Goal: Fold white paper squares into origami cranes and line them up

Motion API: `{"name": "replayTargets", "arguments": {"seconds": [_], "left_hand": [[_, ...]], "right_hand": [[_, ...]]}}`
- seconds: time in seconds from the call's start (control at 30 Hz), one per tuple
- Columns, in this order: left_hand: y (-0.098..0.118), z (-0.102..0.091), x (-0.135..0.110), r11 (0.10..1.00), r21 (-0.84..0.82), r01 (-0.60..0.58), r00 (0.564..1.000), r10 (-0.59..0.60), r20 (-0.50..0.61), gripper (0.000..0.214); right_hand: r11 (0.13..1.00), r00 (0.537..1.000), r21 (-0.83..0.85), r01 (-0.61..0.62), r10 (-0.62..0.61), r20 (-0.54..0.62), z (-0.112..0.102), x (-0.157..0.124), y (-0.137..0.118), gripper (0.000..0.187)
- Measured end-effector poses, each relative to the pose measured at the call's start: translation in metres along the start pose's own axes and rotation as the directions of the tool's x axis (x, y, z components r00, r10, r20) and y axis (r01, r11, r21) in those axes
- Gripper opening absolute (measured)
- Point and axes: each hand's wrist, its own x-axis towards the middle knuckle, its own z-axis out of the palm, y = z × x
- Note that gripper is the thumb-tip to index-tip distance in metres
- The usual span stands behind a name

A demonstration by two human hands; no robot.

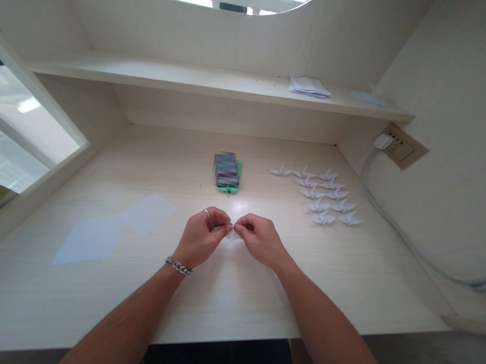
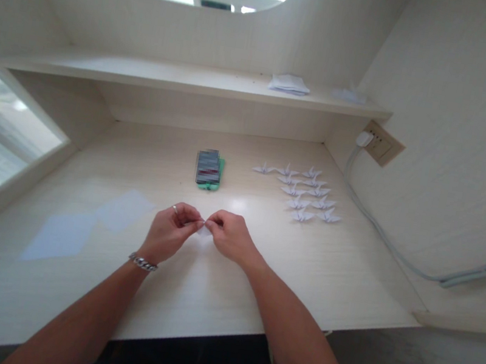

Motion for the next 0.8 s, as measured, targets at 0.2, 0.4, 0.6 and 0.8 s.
{"name": "replayTargets", "arguments": {"seconds": [0.2, 0.4, 0.6, 0.8], "left_hand": [[-0.001, -0.002, 0.001, 0.999, -0.024, 0.042, 0.998, -0.043, -0.051, 0.022], [-0.003, -0.007, 0.005, 0.994, -0.053, 0.101, 0.993, -0.103, -0.054, 0.026], [-0.004, -0.005, 0.004, 0.993, -0.034, 0.114, 0.992, -0.113, 0.05, 0.028], [0.007, -0.002, 0.006, 0.953, -0.265, 0.147, 0.985, -0.165, -0.045, 0.052]], "right_hand": [[0.999, 0.999, 0.031, -0.025, 0.023, 0.045, -0.003, 0.0, 0.002, 0.012], [0.997, 0.999, -0.075, 0.032, -0.032, -0.008, -0.01, 0.001, 0.005, 0.014], [0.994, 0.993, -0.05, 0.096, -0.092, 0.074, -0.007, 0.001, 0.005, 0.008], [0.996, 0.995, 0.084, -0.034, 0.041, -0.092, 0.005, 0.005, 0.011, 0.013]]}}
